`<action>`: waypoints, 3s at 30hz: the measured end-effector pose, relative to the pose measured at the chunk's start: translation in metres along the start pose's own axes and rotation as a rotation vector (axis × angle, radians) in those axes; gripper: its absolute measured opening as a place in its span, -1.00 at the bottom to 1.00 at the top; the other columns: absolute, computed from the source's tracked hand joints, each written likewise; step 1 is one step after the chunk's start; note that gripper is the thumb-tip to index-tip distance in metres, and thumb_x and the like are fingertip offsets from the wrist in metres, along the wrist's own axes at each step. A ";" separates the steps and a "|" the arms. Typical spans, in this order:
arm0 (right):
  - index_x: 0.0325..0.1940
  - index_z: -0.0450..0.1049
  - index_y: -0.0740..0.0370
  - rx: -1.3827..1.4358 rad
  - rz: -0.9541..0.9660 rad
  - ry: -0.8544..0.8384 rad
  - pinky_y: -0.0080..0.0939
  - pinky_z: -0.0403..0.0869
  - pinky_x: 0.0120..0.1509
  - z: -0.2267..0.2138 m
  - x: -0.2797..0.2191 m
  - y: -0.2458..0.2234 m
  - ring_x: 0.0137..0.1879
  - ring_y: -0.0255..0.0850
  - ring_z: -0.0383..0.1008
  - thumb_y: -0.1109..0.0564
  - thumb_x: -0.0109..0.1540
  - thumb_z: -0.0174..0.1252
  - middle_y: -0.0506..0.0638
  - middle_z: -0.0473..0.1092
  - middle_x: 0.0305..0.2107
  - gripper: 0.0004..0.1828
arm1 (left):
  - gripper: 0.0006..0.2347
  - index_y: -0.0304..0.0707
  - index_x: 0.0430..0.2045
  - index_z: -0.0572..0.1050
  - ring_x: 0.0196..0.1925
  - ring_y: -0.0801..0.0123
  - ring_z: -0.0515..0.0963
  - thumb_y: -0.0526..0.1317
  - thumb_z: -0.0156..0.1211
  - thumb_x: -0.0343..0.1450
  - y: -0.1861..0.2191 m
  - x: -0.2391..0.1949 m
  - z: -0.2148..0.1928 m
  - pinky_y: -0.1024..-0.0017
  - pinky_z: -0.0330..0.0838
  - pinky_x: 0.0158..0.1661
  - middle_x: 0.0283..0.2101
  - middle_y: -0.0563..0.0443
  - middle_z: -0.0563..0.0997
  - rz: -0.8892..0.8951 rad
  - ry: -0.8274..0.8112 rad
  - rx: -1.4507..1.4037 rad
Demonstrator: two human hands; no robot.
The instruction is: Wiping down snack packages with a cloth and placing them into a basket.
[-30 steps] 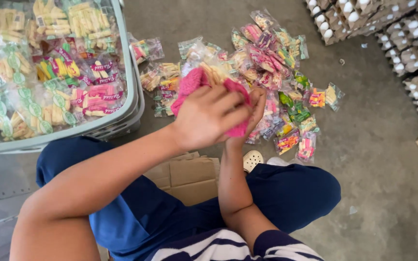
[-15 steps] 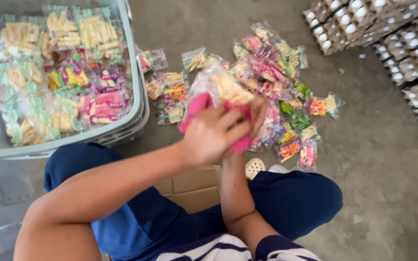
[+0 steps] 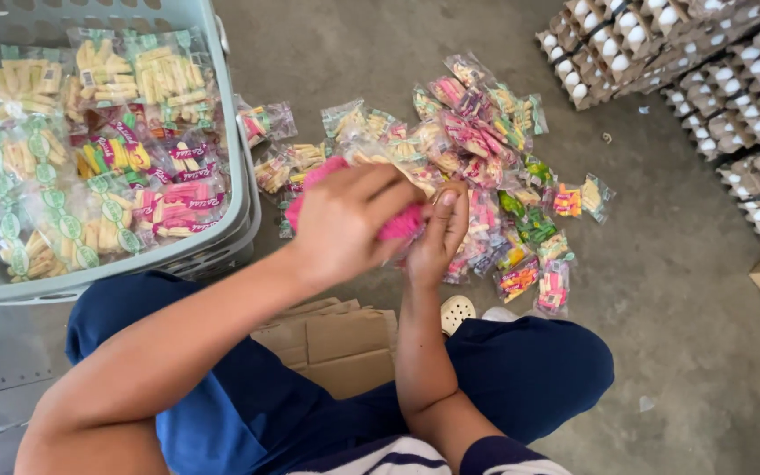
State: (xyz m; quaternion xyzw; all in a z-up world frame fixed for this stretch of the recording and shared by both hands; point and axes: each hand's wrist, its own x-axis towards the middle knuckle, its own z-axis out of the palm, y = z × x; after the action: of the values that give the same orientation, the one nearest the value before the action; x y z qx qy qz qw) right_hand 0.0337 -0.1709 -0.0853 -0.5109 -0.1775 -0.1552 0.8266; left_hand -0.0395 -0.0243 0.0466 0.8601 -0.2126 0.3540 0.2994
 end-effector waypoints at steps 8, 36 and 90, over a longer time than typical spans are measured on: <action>0.38 0.23 0.36 0.157 0.050 0.284 0.02 0.53 0.33 -0.053 0.029 0.007 0.22 -0.05 0.49 -0.15 0.50 -0.07 0.17 0.38 0.13 -0.44 | -0.60 -0.05 -0.22 0.64 -0.20 -0.09 0.64 0.25 0.21 0.44 -0.051 0.027 -0.060 0.05 0.48 -0.19 -0.28 -0.20 0.68 -0.679 -0.452 0.245; 0.01 0.39 0.10 0.100 0.541 0.011 -0.27 0.45 -0.14 -0.051 0.053 0.117 -0.22 -0.27 0.45 0.14 0.45 0.11 -0.07 0.43 -0.31 -0.94 | -0.53 -0.18 0.00 0.59 -0.09 0.13 0.69 0.19 0.18 0.41 -0.279 -0.141 -0.190 0.21 0.59 -0.05 -0.10 -0.14 0.70 -1.337 -0.082 -0.475; 0.42 0.21 0.19 -0.863 0.642 -0.464 -0.04 0.27 0.24 -0.133 -0.109 0.335 0.18 0.04 0.26 -0.03 0.30 0.09 0.15 0.27 0.04 -0.38 | -0.53 0.14 0.06 0.64 -0.09 -0.08 0.64 0.06 0.32 0.24 -0.258 -0.143 -0.176 -0.01 0.52 -0.20 0.03 -0.13 0.64 -0.597 -0.790 0.665</action>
State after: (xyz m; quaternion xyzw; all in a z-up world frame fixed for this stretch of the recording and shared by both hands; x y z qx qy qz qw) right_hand 0.1014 -0.1387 -0.4541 -0.8503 -0.1111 0.1605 0.4889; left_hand -0.0693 0.3033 -0.0520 0.9969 0.0654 -0.0447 -0.0010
